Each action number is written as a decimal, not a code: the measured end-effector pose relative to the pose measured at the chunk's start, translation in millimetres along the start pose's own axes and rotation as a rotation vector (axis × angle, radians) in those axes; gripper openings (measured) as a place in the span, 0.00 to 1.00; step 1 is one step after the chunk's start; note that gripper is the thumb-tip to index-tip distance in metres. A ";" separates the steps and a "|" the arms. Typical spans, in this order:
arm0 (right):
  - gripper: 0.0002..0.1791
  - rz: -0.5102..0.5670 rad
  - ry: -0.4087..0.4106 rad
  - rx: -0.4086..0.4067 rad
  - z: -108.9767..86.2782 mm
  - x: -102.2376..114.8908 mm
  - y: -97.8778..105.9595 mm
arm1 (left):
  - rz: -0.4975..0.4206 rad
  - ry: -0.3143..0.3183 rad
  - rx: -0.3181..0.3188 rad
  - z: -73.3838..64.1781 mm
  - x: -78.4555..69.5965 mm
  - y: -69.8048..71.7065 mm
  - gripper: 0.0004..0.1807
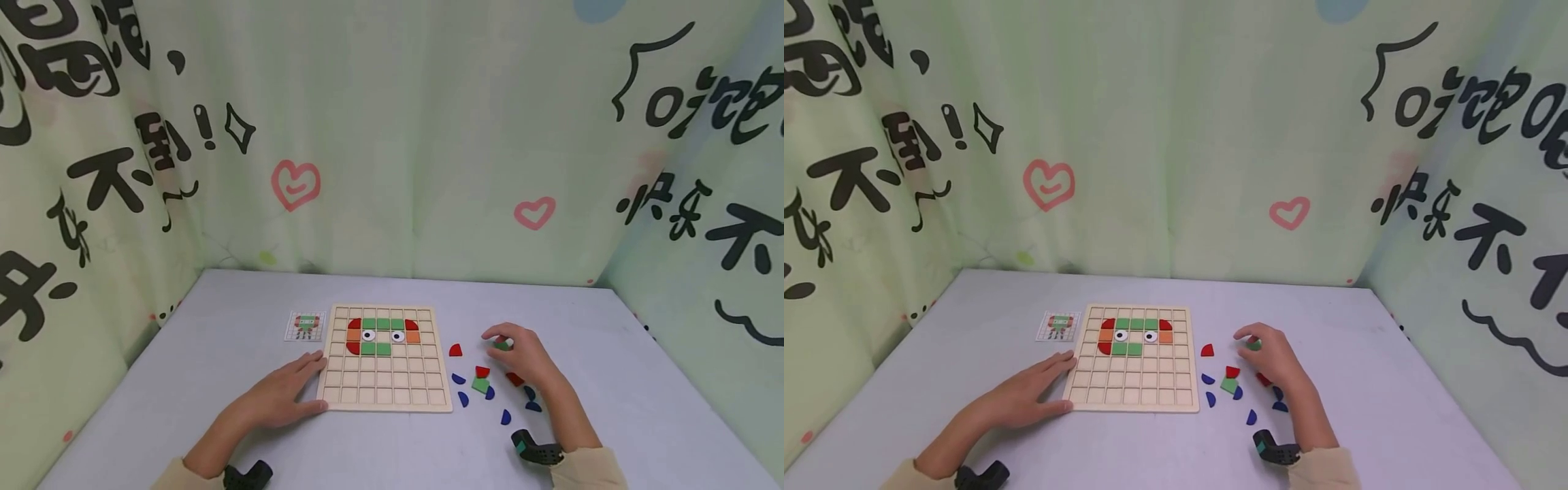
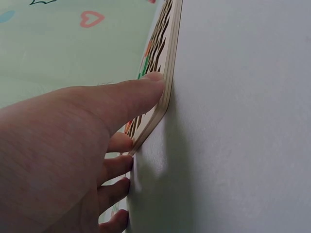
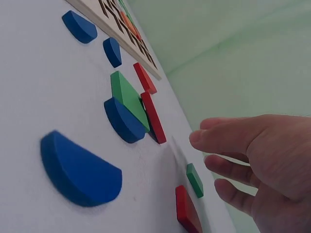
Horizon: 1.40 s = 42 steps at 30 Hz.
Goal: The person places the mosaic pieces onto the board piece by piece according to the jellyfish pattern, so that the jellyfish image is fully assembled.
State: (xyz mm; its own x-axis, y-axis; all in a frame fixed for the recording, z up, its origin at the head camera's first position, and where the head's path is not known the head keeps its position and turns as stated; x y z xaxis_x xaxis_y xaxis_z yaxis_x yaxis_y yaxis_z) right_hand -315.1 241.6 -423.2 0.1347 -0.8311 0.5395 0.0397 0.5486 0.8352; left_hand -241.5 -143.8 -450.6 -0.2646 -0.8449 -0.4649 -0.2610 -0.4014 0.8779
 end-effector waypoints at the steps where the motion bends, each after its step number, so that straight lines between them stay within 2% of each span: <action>1: 0.13 -0.001 -0.015 0.005 -0.1 -2.9 0.3 | 0.001 0.003 0.000 -0.1 0.7 -0.5 0.43; 6: 0.15 0.000 -0.076 0.017 -2.4 -15.8 3.2 | 0.005 -0.001 -0.014 1.4 3.7 -2.8 0.43; 12: 0.18 -0.008 -0.105 0.016 -5.1 -24.6 2.3 | 0.008 0.000 -0.019 1.9 4.1 -2.2 0.43; 17: 0.15 -0.006 -0.111 0.004 -3.8 -25.5 1.4 | -0.003 0.002 -0.014 0.1 2.5 0.2 0.43; 27: 0.12 -0.008 -0.076 -0.022 -2.8 -22.8 -1.8 | -0.014 -0.013 -0.012 -2.5 -0.9 1.7 0.43; 34: 0.12 -0.002 -0.074 -0.038 -2.8 -21.9 1.5 | -0.015 -0.033 -0.021 0.7 -1.2 2.4 0.43; 42: 0.11 0.027 0.006 -0.080 -1.0 -2.9 1.6 | -0.010 -0.016 -0.014 0.4 2.5 0.3 0.43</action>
Point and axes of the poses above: each hand's wrist, its own z-axis towards the middle knuckle, its own y-axis out of the back of the hand, x = y × z, the point moved 9 cm from there along z, towards the middle knuckle, and after that the axes turned 2 degrees about -x, right-handed, at the moved point
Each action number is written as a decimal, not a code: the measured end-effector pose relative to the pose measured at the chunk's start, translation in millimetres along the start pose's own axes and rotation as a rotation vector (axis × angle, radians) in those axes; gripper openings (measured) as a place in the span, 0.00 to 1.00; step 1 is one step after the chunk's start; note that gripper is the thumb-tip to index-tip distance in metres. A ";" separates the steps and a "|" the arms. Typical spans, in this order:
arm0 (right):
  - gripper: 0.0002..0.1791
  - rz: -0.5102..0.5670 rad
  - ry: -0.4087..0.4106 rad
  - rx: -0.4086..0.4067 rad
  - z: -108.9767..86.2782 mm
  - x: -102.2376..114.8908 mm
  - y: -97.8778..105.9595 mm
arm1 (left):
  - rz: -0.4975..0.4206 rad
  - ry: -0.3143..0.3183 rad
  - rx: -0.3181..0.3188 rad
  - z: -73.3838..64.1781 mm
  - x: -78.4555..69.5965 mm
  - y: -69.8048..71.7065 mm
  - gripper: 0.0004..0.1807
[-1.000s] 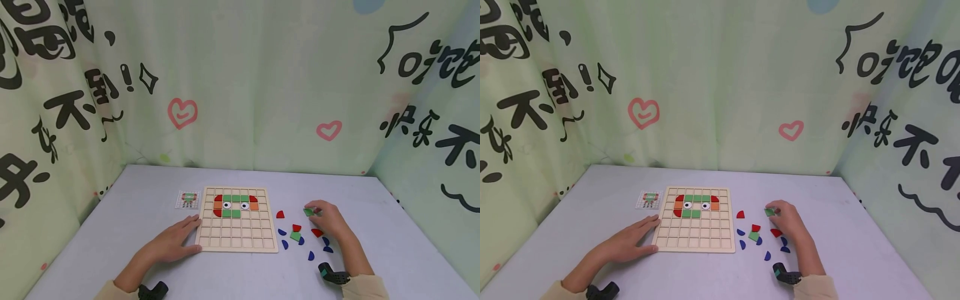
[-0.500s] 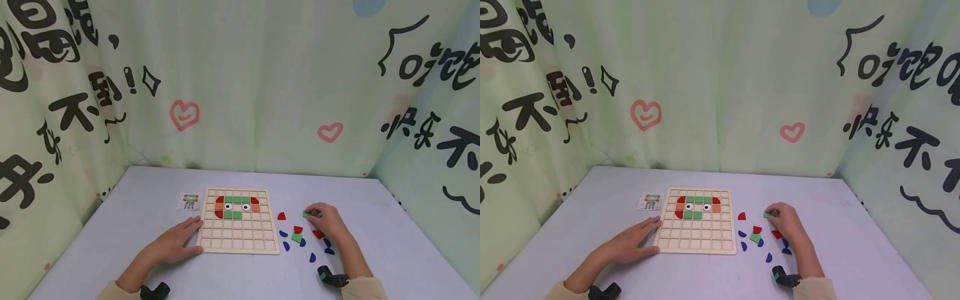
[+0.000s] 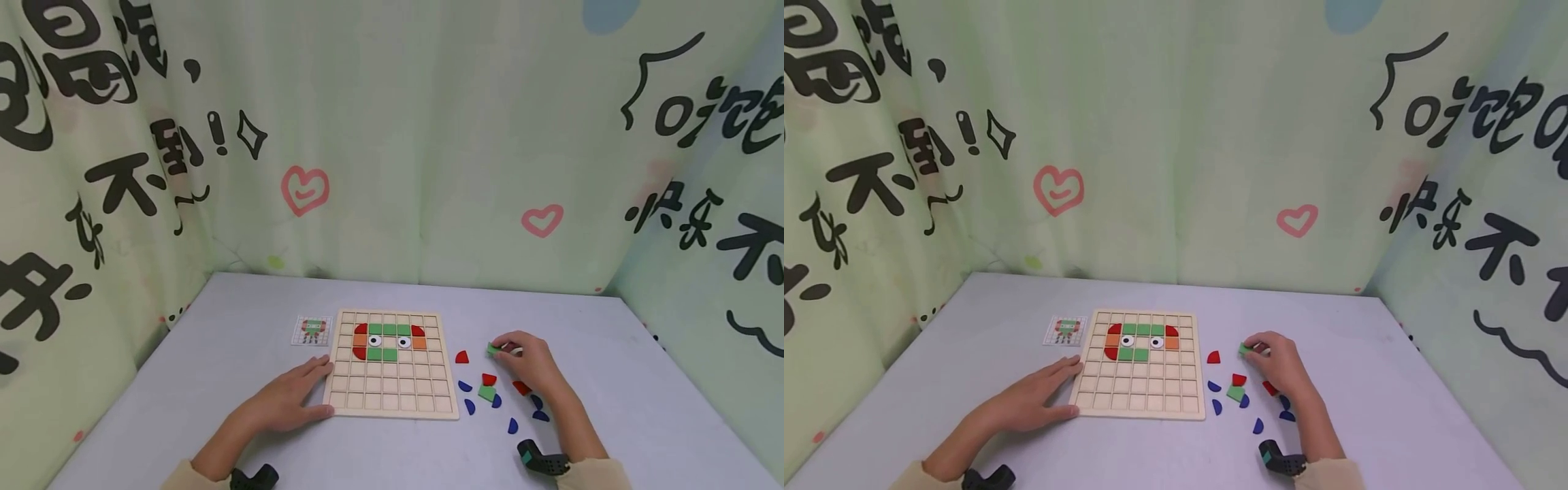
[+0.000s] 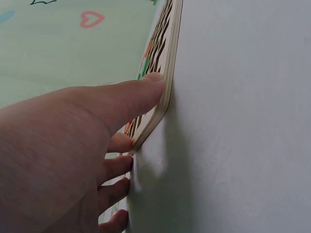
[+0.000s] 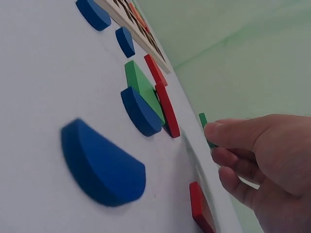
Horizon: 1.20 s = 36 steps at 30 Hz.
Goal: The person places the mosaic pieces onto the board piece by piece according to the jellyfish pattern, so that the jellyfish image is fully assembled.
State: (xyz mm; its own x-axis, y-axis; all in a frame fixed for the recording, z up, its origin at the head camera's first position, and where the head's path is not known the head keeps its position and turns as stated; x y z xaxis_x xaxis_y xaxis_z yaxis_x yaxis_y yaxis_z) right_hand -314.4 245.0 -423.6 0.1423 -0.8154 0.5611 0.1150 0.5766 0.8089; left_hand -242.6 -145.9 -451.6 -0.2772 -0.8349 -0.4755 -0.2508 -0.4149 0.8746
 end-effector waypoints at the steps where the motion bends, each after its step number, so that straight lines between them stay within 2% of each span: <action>1: 0.11 0.005 0.014 -0.003 -0.1 3.6 -1.7 | 0.000 0.006 0.002 -0.4 0.3 -0.5 0.43; 7: 0.10 0.037 0.063 0.010 2.1 27.7 -12.0 | -0.001 0.007 -0.008 -0.7 -1.2 -1.2 0.42; 15: 0.08 0.071 0.083 0.085 9.3 55.2 -32.4 | -0.001 -0.003 -0.010 0.5 -1.9 -2.3 0.42; 24: 0.07 0.132 0.198 0.128 13.1 90.0 -59.9 | 0.017 0.021 -0.002 0.2 2.8 -0.2 0.43; 33: 0.07 0.199 0.224 0.195 10.4 114.3 -83.2 | 0.003 0.018 0.002 -0.4 1.2 -0.2 0.43; 36: 0.06 0.206 0.255 0.206 9.9 122.4 -88.1 | -0.002 0.009 0.001 -0.9 -1.1 0.4 0.43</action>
Point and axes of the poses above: each hand's wrist, its own z-axis towards the middle knuckle, its own y-axis out of the back of the hand, x = y × z, the point moved 9 cm from there along z, towards the middle knuckle, and after that the axes turned 2 degrees about -x, right-handed, at the moved point
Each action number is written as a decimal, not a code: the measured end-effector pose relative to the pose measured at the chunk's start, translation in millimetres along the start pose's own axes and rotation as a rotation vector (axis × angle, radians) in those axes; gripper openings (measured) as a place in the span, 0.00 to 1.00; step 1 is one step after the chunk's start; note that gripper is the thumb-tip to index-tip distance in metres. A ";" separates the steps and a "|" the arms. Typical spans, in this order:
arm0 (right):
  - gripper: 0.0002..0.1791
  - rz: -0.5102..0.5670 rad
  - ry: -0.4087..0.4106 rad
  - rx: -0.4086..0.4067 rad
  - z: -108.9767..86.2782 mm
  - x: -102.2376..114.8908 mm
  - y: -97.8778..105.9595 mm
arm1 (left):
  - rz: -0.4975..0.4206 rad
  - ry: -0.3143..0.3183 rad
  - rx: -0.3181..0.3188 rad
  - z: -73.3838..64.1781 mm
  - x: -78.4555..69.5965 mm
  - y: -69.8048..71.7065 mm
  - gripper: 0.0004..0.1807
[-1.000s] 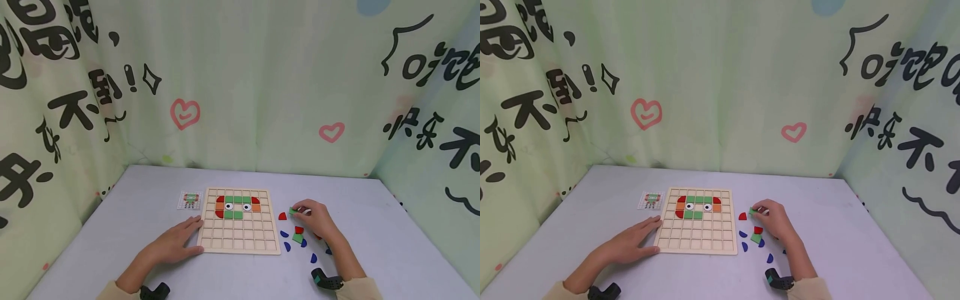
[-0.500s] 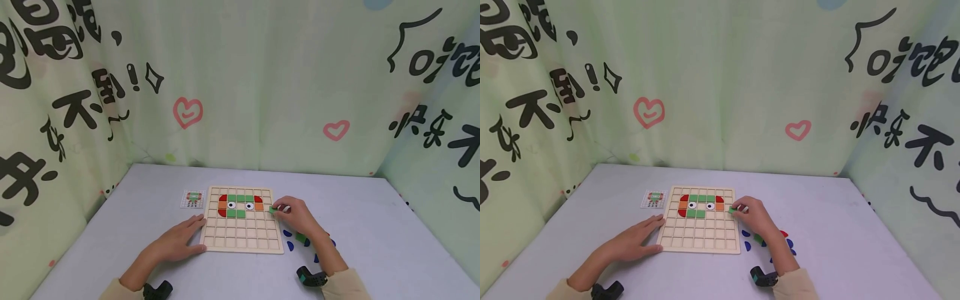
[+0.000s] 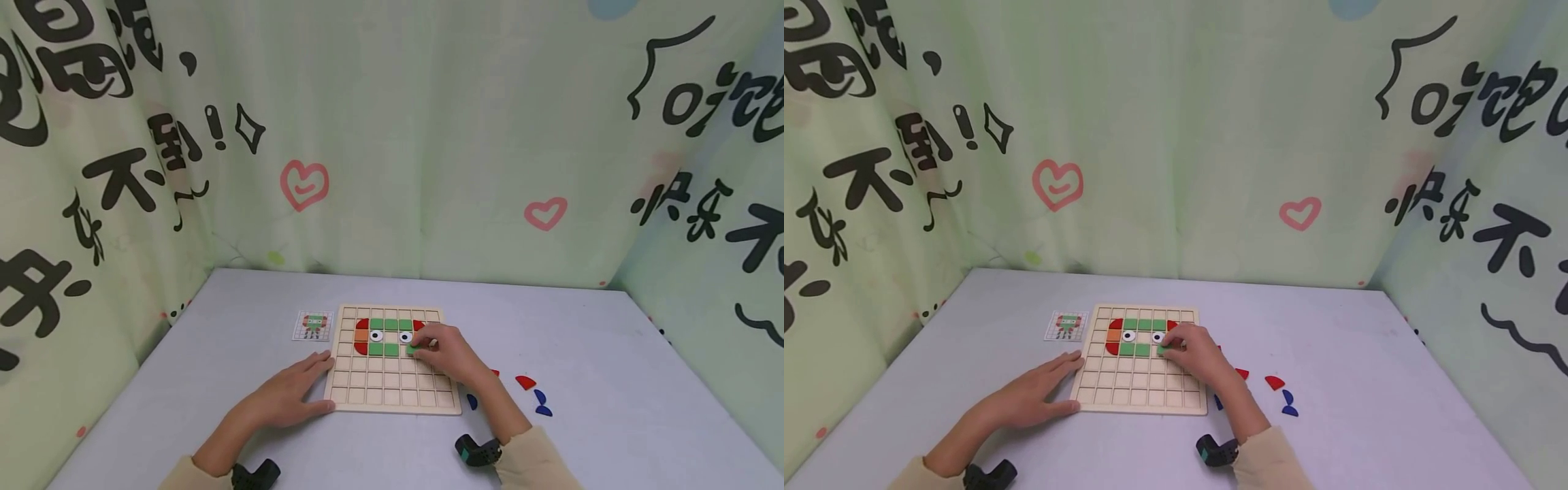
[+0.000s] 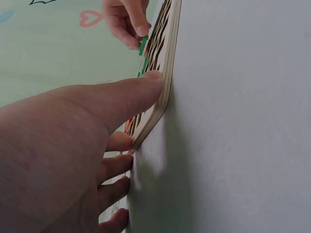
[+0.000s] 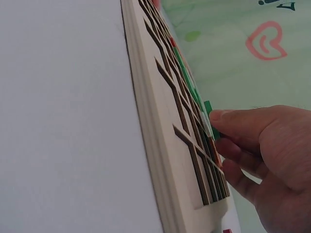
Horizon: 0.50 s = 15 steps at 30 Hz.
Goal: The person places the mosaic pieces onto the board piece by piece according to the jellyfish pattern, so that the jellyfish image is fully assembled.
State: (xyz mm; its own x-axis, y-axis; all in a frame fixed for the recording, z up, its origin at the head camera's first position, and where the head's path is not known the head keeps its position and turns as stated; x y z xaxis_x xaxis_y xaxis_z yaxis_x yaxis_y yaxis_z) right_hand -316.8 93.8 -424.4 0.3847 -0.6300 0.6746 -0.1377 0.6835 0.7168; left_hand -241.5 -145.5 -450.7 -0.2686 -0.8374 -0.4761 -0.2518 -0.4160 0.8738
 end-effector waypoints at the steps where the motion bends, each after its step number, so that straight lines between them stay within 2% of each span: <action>1: 0.06 0.000 0.013 0.004 1.3 2.1 -2.3 | 0.000 -0.004 -0.001 -0.1 -0.4 0.0 0.43; 7: 0.06 -0.012 -0.008 0.016 8.4 4.2 -13.7 | 0.008 -0.021 -0.008 -0.2 -0.2 -0.2 0.42; 15: 0.05 -0.044 -0.032 -0.006 11.6 5.8 -16.0 | 0.018 -0.012 -0.013 0.5 3.0 -0.9 0.42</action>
Point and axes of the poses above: each hand's wrist, its own z-axis towards the middle knuckle, its own y-axis out of the back of the hand, x = y × z, the point moved 9 cm from there along z, towards the middle knuckle, and after that the axes turned 2 degrees about -x, right-handed, at the moved point
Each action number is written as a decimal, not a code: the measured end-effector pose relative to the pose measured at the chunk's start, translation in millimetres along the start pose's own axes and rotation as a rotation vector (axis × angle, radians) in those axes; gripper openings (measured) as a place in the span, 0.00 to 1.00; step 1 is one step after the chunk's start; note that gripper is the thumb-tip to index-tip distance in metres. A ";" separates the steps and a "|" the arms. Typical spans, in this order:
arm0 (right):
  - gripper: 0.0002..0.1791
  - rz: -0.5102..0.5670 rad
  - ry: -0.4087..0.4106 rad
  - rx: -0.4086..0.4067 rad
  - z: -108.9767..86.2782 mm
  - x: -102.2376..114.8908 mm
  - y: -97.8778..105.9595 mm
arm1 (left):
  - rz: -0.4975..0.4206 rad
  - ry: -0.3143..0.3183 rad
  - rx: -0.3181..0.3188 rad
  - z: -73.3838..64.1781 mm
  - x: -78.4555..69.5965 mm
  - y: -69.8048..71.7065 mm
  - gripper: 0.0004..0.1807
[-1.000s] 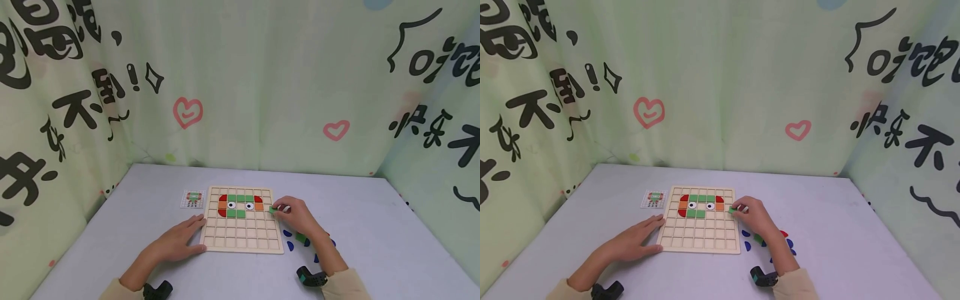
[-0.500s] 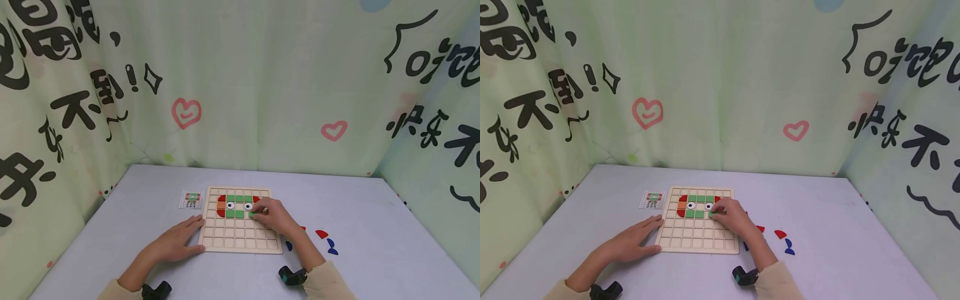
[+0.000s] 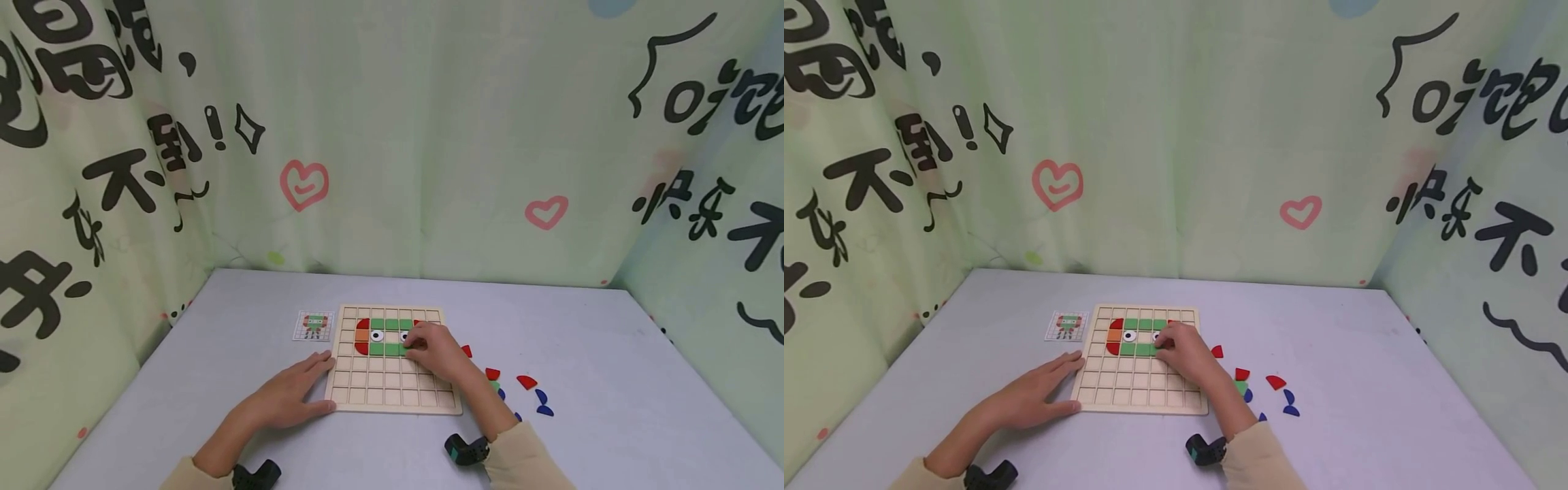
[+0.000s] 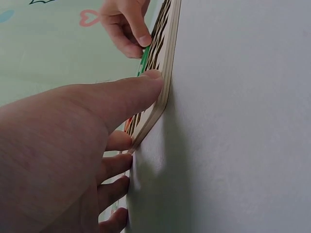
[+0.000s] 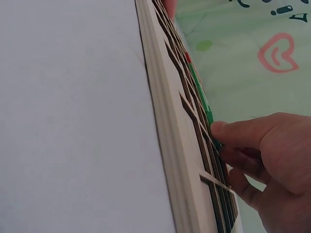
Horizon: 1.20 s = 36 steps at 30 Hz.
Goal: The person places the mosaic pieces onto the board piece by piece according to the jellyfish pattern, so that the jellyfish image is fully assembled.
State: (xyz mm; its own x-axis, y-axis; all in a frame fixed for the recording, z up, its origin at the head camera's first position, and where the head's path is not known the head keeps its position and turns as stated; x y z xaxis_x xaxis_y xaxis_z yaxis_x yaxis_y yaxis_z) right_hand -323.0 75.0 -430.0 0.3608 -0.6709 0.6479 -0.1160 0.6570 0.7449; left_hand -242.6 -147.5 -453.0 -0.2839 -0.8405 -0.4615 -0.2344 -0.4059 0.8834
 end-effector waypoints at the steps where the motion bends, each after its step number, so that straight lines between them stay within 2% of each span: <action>1: 0.05 0.002 -0.007 -0.001 -0.1 -0.7 -0.1 | 0.000 -0.002 0.000 0.0 -0.5 0.0 0.42; 12: 0.06 0.010 -0.013 -0.002 -10.3 -8.1 10.7 | -0.020 -0.002 0.013 1.6 -3.2 -3.0 0.43; 20: 0.08 -0.007 -0.075 -0.035 -17.0 -18.2 23.4 | -0.002 0.022 0.014 0.5 -0.3 -0.7 0.42; 23: 0.08 -0.004 -0.048 -0.022 -16.7 -14.0 21.5 | -0.006 0.035 0.018 -0.3 0.5 0.3 0.43; 29: 0.13 0.008 0.031 0.057 -14.0 -0.2 8.0 | -0.024 0.031 0.029 -1.5 -1.4 -1.2 0.43; 36: 0.12 -0.001 0.053 0.077 -7.6 7.0 -0.8 | -0.016 0.018 0.014 -0.9 -0.9 -0.3 0.42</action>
State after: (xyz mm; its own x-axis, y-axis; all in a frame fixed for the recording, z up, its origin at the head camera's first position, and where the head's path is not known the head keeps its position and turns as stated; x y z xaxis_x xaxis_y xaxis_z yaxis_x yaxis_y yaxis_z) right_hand -313.3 72.4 -427.3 0.4096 -0.6511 0.6390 -0.1858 0.6263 0.7572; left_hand -241.4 -147.0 -452.7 -0.2634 -0.8404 -0.4737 -0.2520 -0.4140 0.8747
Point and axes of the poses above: each hand's wrist, its own z-axis towards the middle knuckle, its own y-axis out of the back of the hand, x = y × z, the point moved 9 cm from there along z, towards the middle knuckle, and after that the axes turned 2 degrees about -x, right-handed, at the moved point
